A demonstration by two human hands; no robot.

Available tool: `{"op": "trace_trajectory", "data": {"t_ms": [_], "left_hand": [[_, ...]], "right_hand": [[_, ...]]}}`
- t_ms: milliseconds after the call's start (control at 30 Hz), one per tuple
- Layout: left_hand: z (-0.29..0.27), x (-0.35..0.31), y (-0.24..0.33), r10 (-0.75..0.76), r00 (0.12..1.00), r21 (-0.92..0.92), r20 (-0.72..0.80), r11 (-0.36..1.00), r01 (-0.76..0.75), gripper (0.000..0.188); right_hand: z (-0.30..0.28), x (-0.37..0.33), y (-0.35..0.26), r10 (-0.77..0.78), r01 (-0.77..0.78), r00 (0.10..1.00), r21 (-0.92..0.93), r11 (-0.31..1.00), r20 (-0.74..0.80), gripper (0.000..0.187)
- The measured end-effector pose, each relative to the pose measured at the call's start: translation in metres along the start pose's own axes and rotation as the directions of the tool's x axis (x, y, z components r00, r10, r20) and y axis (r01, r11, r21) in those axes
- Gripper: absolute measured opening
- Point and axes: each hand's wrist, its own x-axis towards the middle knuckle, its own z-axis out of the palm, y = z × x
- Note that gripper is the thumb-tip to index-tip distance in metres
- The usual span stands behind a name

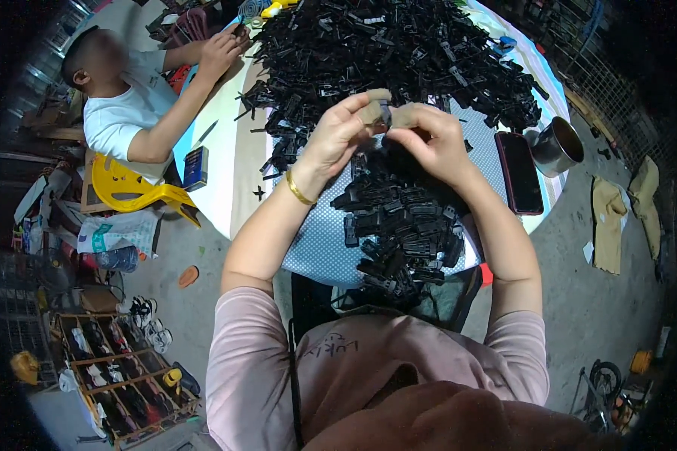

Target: The recorder is sorting through a large pile of small black plastic components on a table.

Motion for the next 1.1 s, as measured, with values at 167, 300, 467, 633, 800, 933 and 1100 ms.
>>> {"op": "trace_trajectory", "data": {"t_ms": [167,300,467,633,800,933,1100], "left_hand": [[0.020,-0.005,0.001,0.189,0.980,0.256,0.060,0.946,-0.198,0.057],[0.022,-0.007,-0.006,0.276,0.958,0.648,0.077,0.716,-0.259,0.054],[0.022,-0.005,-0.007,0.289,0.956,0.418,-0.058,0.876,-0.239,0.043],[0.022,-0.005,-0.014,0.379,0.923,0.527,-0.067,0.799,-0.290,0.029],[0.026,-0.011,-0.013,0.446,0.895,0.734,0.010,0.605,-0.309,0.030],[0.025,-0.012,-0.014,0.451,0.892,0.740,-0.025,0.609,-0.287,0.026],[0.025,-0.014,-0.015,0.612,0.790,0.853,0.045,0.389,-0.350,0.017]], "right_hand": [[0.000,-0.002,0.011,0.419,-0.386,0.907,0.339,0.858,-0.027,0.019],[0.004,-0.004,0.011,0.532,-0.534,0.839,0.350,0.769,0.113,0.020],[-0.003,0.002,0.004,0.639,-0.645,0.751,0.391,0.657,0.165,0.020],[0.003,-0.002,0.006,0.554,-0.569,0.814,0.436,0.698,0.175,0.019],[0.004,-0.003,0.009,0.460,-0.487,0.873,0.310,0.816,0.162,0.021],[0.005,-0.003,0.001,0.472,-0.496,0.868,0.288,0.819,0.152,0.020],[0.009,-0.005,-0.001,0.470,-0.513,0.858,0.380,0.770,0.207,0.019]]}}
